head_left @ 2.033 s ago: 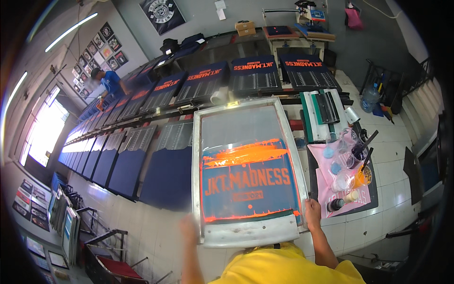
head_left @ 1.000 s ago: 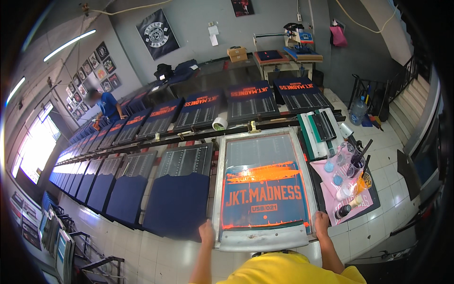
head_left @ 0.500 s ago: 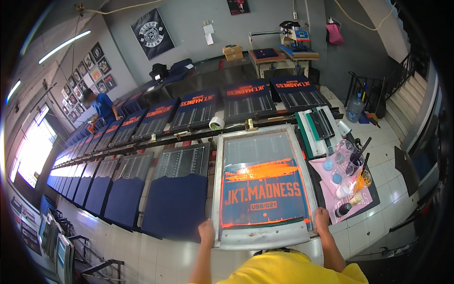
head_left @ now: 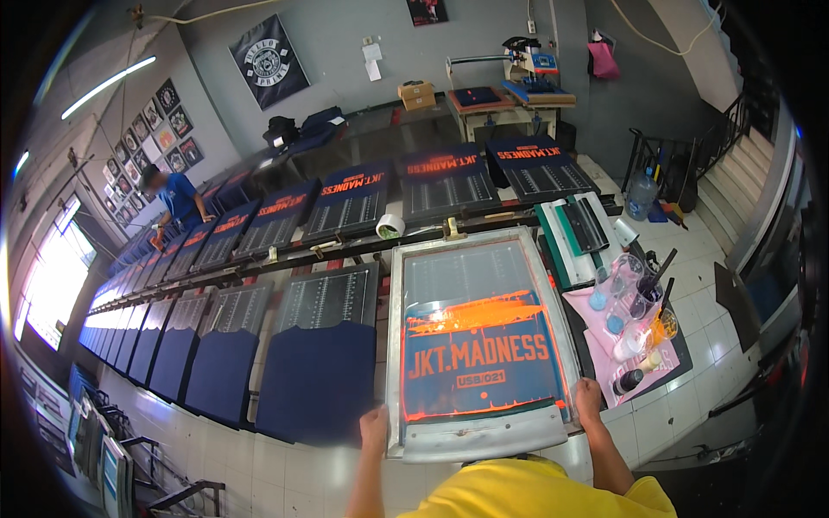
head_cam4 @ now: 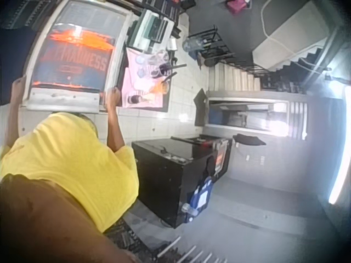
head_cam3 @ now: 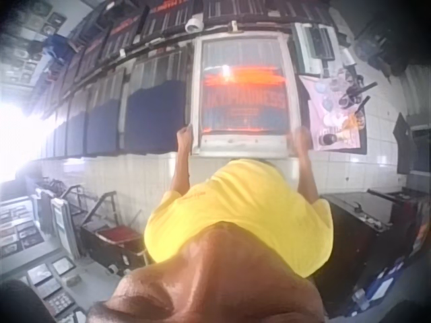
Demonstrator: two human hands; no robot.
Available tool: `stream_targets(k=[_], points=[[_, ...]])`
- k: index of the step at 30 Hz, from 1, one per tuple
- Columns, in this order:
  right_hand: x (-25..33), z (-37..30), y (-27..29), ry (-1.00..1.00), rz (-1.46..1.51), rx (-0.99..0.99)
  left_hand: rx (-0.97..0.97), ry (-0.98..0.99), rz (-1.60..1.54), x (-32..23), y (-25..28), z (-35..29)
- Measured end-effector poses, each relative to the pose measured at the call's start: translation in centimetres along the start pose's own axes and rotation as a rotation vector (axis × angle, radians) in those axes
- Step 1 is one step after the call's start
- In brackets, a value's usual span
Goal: The person performs screen printing on a series of navy blue t-shirts using orange ink and a squeegee, then walks to a side table to retrieve tape.
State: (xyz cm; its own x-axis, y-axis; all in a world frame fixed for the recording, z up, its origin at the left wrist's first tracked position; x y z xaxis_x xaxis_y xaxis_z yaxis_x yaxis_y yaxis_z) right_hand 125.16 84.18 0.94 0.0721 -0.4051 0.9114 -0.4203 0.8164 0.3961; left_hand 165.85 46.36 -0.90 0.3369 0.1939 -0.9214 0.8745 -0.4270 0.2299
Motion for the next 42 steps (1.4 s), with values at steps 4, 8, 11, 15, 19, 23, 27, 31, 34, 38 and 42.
stream_targets(k=[4, 8, 11, 15, 19, 23, 27, 31, 34, 38, 42], points=[[0.2, 0.1, 0.4, 0.121, -0.263, -0.079, 0.025, -0.033, 0.152, -1.8, -0.1, -0.4], [0.5, -0.1, 0.1, 0.163, -0.401, -0.223, 0.031, -0.146, 0.279, -2.7, -0.7, -0.3], [0.9, 0.3, -0.6, 0.115, -0.447, -0.193, 0.082, -0.154, 0.474, -1.3, 0.0, 1.2], [-1.4, 2.1, -1.3, 0.075, -0.456, -0.125, 0.092, -0.135, 0.509, -1.2, 0.9, 1.5], [-9.6, 5.4, 1.3, 0.073, -0.294, -0.183, 0.035, -0.168, 0.459, -1.6, -0.5, 1.1], [-5.1, 4.8, -0.3, 0.042, -0.418, 0.095, 0.013, -0.027, 0.426, 0.1, 0.5, -0.4], [-8.0, 6.5, 3.2, 0.216, -0.713, 0.049, -0.010, -0.112, 0.423, -4.1, 0.7, -2.3], [-0.5, 2.1, 1.5, -0.027, -0.371, -0.034, -0.178, -0.203, 0.278, -6.4, 2.5, -1.7], [-1.2, 1.9, 1.8, 0.326, -0.699, -0.054, -0.236, -0.368, 0.151, -8.5, 2.2, 1.8], [-0.5, 2.4, 0.3, 0.206, -0.424, -0.087, 0.101, -0.210, -0.427, -10.9, 0.5, 9.7], [1.7, 0.5, -0.9, 0.104, -0.183, -0.048, 0.346, -0.115, -0.759, -16.8, -3.8, 17.8]])
Point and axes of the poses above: each hand's wrist, its own z-axis towards the middle knuckle, its own y-axis out of the back of the hand, x = y × z, the point moved 5 cm from there along z, towards the middle knuckle, and after that the axes turned 8 degrees about x, right-handed, at the moved point
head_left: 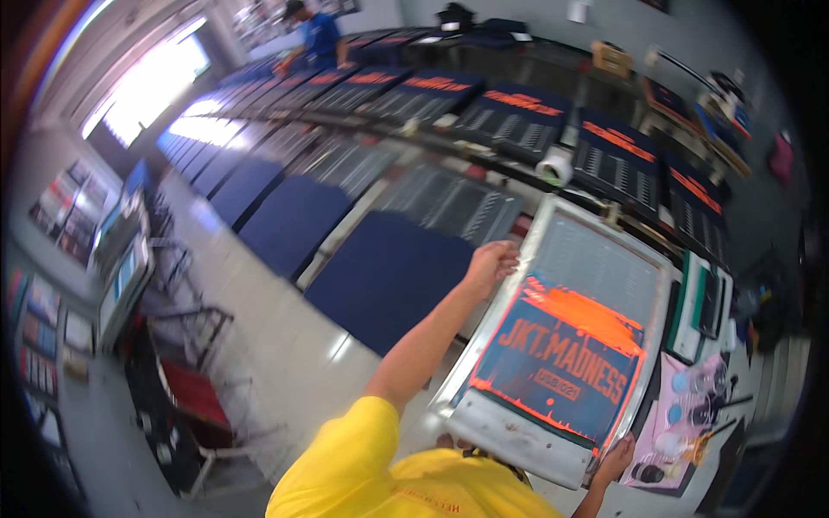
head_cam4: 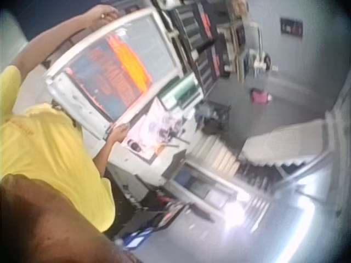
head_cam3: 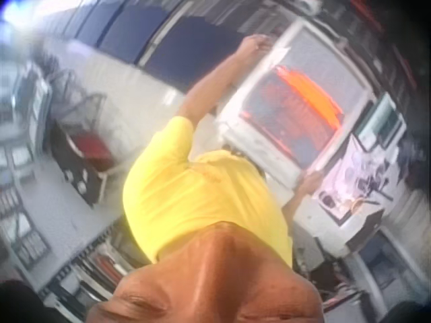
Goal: The person performs screen printing on a series of navy blue t-shirts using orange ink and a squeegee, then walks to a side table to retrieve tape.
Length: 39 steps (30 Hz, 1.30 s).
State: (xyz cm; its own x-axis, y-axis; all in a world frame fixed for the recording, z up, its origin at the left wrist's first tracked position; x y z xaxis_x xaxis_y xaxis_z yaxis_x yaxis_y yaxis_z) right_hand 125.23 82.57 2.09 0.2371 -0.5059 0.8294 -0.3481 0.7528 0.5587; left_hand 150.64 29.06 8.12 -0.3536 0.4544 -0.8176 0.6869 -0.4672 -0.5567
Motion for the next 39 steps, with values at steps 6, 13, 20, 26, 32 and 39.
stream_targets(k=[6, 13, 20, 26, 32, 39], points=[[-0.1, -1.0, 0.2, -0.073, 0.046, -0.052, 0.112, 0.081, -0.067, 1.0, -5.7, 16.3], [0.4, -2.1, 0.7, -0.060, 0.062, -0.119, 0.141, -0.017, -0.177, 1.6, -9.8, 28.2], [-0.2, -2.4, 1.0, -0.154, -0.141, -0.059, 0.099, -0.059, -0.241, 2.1, -9.5, 33.2], [1.7, -2.3, 1.3, -0.119, -0.191, -0.082, 0.153, -0.226, -0.300, 0.0, -11.2, 32.6], [0.4, -2.0, 1.1, -0.025, -0.274, -0.105, 0.139, -0.394, -0.168, -6.7, -5.5, 22.1], [4.9, -3.1, 0.6, 0.150, -0.308, -0.120, -0.170, -0.506, -0.037, -12.6, 11.7, 0.4]])
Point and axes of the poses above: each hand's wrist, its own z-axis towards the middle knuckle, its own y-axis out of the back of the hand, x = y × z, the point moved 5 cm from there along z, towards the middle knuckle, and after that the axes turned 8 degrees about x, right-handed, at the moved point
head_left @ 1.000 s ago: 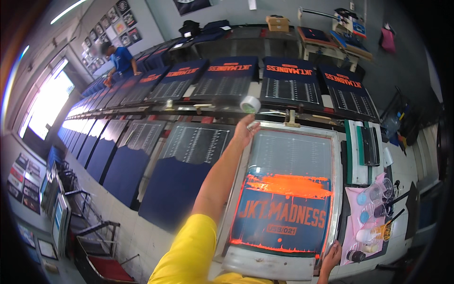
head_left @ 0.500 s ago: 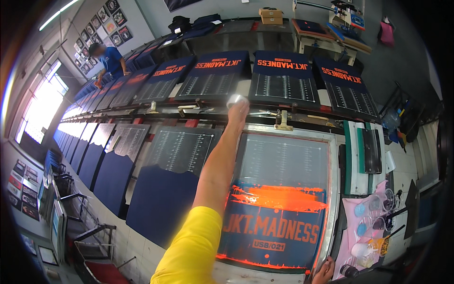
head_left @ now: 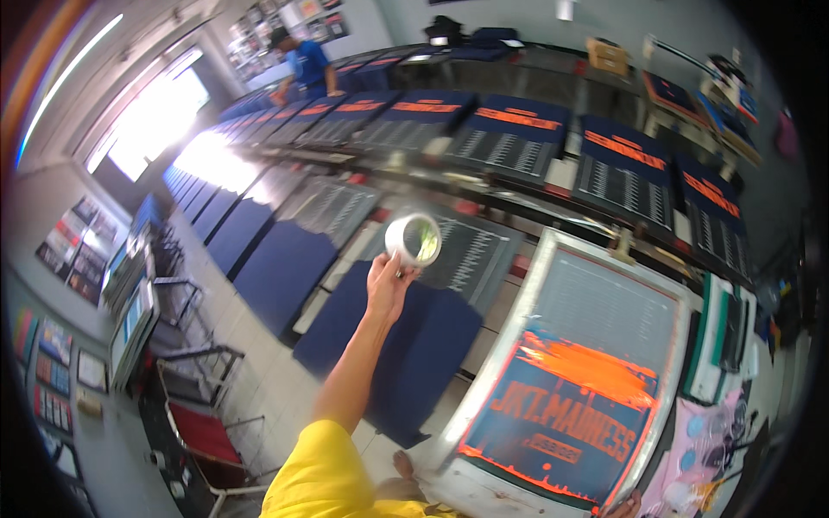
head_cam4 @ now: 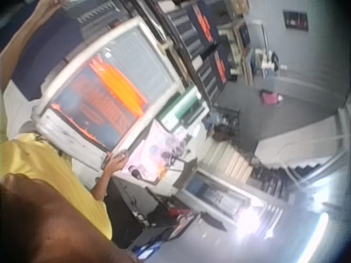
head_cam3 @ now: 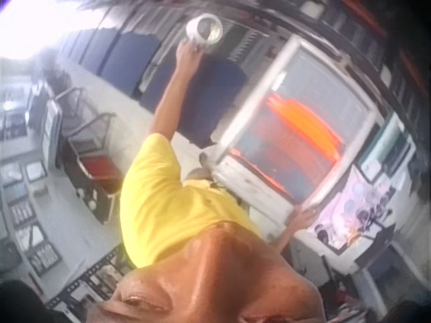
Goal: The person performs screen printing on a series of navy blue t-shirts using orange ink and a squeegee, then walks to a side table to retrieve tape.
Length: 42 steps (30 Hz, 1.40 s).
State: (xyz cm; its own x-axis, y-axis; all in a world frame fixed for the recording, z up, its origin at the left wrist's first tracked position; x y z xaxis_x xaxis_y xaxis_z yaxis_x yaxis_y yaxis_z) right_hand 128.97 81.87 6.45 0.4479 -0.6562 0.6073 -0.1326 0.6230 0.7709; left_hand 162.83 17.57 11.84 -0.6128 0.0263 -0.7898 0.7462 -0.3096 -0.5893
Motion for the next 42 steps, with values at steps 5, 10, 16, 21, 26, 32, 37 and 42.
stream_targets(k=[5, 10, 16, 21, 26, 32, 37, 42], points=[[9.2, 0.9, -0.5, 0.028, 0.048, -0.040, -0.367, -0.099, 0.377, -13.6, 18.1, -13.9], [25.0, -1.1, -6.0, 0.695, -0.014, -0.105, -0.789, -0.141, 1.242, -24.5, 37.7, -29.7], [44.6, -10.6, -16.3, 1.030, 0.045, 0.158, -1.271, -0.006, 1.564, -37.0, 52.4, -50.4], [55.9, -20.9, -22.5, 1.215, 0.057, 0.328, -1.782, -0.081, 1.657, -45.3, 57.4, -66.6], [62.8, -29.3, -28.4, 1.342, 0.085, 0.604, -2.114, 0.110, 1.523, -51.0, 63.0, -84.4], [65.2, -36.7, -33.6, 1.477, -0.061, 0.842, -2.346, 0.409, 1.356, -53.4, 68.9, -94.5], [65.2, -40.2, -35.4, 1.525, -0.181, 0.944, -2.288, 0.404, 1.387, -55.2, 72.4, -96.3], [66.0, -42.3, -36.5, 1.596, -0.231, 0.991, -2.293, 0.451, 1.376, -55.9, 74.6, -97.8]])
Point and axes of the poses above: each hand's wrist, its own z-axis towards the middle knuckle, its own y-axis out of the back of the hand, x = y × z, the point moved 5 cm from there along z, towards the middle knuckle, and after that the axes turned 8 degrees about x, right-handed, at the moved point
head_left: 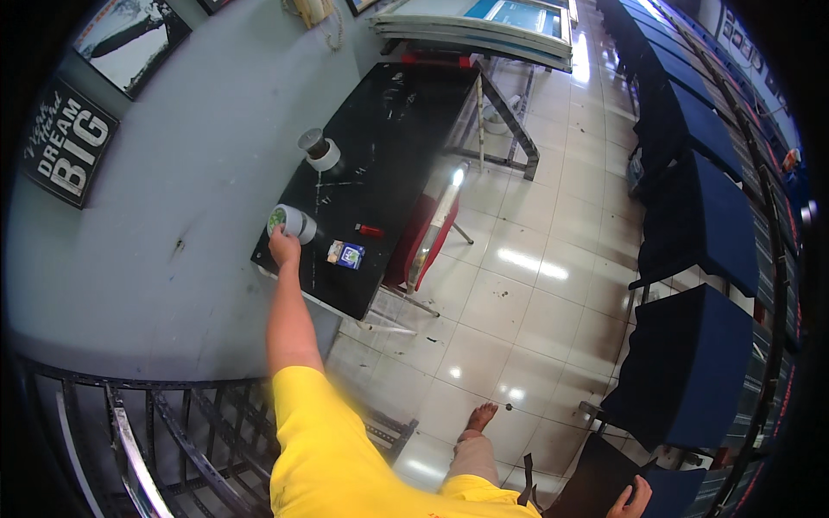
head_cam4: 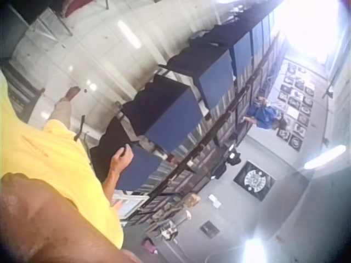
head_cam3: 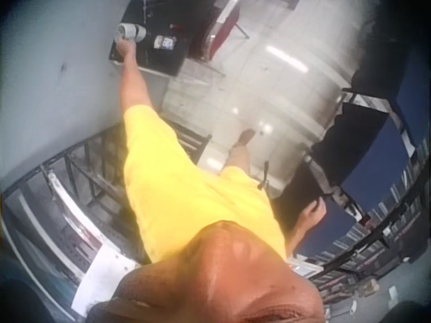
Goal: The person performs screen printing on a series of navy blue t-shirts using orange ink and a squeegee, then walks to a side table to retrieve tape.
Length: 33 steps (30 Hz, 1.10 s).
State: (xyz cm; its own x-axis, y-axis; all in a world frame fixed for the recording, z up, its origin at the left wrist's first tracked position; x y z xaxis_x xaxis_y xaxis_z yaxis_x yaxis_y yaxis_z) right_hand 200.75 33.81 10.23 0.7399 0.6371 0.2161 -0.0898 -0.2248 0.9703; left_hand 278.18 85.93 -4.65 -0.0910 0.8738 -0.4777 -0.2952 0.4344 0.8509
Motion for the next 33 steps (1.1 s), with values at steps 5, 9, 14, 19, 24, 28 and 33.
stream_targets(k=[5, 9, 14, 19, 24, 28, 33], points=[[0.9, 0.1, -0.4, -0.007, 0.019, 0.011, -0.026, -0.104, -0.009, -1.8, -0.8, -0.6], [1.2, -0.5, -1.2, -0.007, 0.060, 0.011, -0.053, -0.203, -0.058, -2.8, 0.2, -5.1], [2.2, -1.9, -1.6, -0.019, 0.143, -0.007, 0.151, -0.336, -0.440, -11.1, 0.5, -14.7], [1.7, -4.6, -1.2, -0.066, 0.164, -0.106, 0.276, -0.671, -0.800, -30.5, 11.2, -25.6], [-0.1, -8.2, -1.6, -0.142, 0.217, -0.123, 0.319, -1.364, -0.940, -41.8, 29.5, -39.7], [-2.4, -9.5, -3.8, -0.140, 0.256, -0.101, -0.043, -1.265, -1.471, -43.9, 34.2, -46.9], [-5.1, -10.8, -5.9, -0.213, 0.293, -0.164, 0.198, -1.319, -1.232, -46.1, 34.7, -48.3]])
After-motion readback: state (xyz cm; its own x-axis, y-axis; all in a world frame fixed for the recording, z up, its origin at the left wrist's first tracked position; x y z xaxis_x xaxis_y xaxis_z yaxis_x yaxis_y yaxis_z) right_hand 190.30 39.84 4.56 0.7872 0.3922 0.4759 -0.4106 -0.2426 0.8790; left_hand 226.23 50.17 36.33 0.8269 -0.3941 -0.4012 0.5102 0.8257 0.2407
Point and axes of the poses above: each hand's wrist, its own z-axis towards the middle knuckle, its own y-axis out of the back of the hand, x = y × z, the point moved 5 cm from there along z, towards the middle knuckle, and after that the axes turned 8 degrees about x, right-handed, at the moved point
